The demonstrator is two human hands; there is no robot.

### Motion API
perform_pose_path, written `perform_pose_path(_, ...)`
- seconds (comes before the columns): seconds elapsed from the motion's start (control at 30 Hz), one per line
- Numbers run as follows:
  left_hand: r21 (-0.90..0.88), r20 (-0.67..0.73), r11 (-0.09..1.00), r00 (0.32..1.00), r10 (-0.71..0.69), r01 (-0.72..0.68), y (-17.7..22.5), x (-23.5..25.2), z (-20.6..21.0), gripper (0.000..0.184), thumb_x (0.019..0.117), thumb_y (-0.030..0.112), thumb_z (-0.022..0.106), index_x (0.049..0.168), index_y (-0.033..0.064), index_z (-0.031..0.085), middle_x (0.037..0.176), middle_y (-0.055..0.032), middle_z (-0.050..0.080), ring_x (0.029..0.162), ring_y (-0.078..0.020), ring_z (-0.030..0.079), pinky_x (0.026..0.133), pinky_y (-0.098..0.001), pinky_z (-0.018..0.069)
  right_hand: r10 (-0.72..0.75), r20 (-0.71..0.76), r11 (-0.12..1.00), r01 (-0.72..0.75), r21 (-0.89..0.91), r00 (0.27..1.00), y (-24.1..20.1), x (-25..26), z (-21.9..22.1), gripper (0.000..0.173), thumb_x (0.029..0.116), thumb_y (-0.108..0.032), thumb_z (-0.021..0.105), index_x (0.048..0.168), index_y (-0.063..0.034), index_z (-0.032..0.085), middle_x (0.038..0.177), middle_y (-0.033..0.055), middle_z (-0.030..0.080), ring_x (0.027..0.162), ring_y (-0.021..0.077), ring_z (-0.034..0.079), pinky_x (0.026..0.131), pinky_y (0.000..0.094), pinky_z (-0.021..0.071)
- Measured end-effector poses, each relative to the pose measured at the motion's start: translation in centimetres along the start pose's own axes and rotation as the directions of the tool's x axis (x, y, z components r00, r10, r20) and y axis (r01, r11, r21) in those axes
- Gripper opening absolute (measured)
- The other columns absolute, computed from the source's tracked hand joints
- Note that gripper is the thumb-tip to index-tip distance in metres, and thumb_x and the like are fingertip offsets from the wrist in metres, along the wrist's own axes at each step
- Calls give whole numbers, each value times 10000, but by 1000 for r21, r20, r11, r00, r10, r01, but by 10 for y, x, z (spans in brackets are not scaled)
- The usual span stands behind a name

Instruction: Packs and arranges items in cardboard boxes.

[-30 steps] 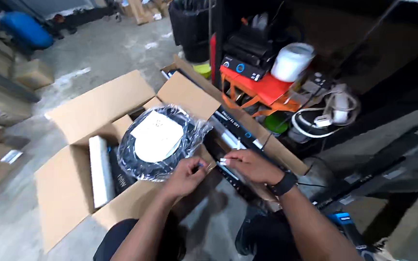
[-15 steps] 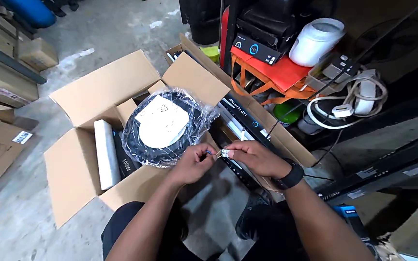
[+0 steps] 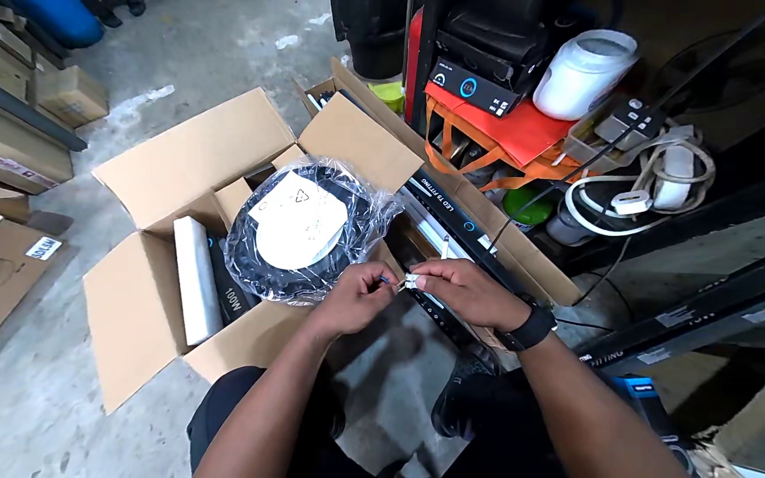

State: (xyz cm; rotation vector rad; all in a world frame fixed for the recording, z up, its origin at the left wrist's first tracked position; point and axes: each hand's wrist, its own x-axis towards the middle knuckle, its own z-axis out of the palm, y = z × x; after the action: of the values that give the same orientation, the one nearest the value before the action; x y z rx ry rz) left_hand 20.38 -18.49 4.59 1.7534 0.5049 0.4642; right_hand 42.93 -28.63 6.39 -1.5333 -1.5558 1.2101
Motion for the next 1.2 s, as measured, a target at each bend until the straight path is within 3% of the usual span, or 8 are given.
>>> perform_pose_path(0.13, -14, 13, 1000, 1000, -25, 25, 0, 1, -1, 110, 936, 86, 575, 898, 63, 675, 658, 86, 556, 574, 17, 490, 550, -177, 420, -12, -11, 1000, 11, -20, 1000, 1, 0, 1, 338, 1055, -324, 511, 1156, -105, 748, 1162, 6, 718, 1073, 46, 652, 930, 274, 527)
perform_pose_path(0.27, -9, 52, 999, 998, -32, 32, -1, 1, -3, 108, 938, 92, 576, 898, 67, 674, 649, 90, 541, 562, 20, 471, 539, -172, 403, -7, 10, 999, 8, -36, 1000, 1, -1, 1, 336, 1056, -327, 509, 1152, -112, 748, 1194, 5, 710, 1109, 49, 641, 950, 278, 518)
perform_pose_path(0.4, 15, 94, 999, 994, -51, 50, -1, 1, -4, 111, 935, 103, 575, 895, 71, 674, 645, 90, 538, 556, 22, 462, 530, -175, 393, -8, 52, 996, 12, -85, 999, 2, -1, -1, 361, 1058, -342, 496, 1175, -108, 743, 1270, 41, 697, 1229, 92, 614, 1033, 325, 499)
perform_pose_path(0.6, 49, 144, 996, 986, -81, 75, 1, 0, -5, 110, 932, 118, 575, 905, 67, 668, 617, 93, 506, 529, 21, 439, 511, -177, 379, -29, 101, 991, 42, -131, 994, 2, -3, -5, 353, 1058, -339, 507, 1180, -105, 741, 1248, 41, 700, 1213, 94, 618, 1027, 330, 500)
perform_pose_path(0.77, 29, 150, 997, 986, -79, 76, 1, 0, -4, 101, 936, 117, 575, 906, 76, 662, 623, 94, 506, 532, 17, 441, 512, -179, 377, -28, 99, 993, 39, -112, 995, 2, -2, -4, 342, 1060, -339, 500, 1155, -116, 742, 1216, 12, 703, 1115, 55, 639, 947, 297, 519)
perform_pose_path(1.2, -9, 147, 998, 987, -61, 63, 2, 0, -6, 99, 928, 104, 572, 873, 93, 654, 613, 109, 496, 530, 30, 434, 507, -167, 366, -48, 162, 989, 70, -133, 986, 4, -2, -7, 356, 1057, -356, 493, 1161, -122, 742, 1251, 28, 696, 1206, 81, 615, 1007, 319, 504)
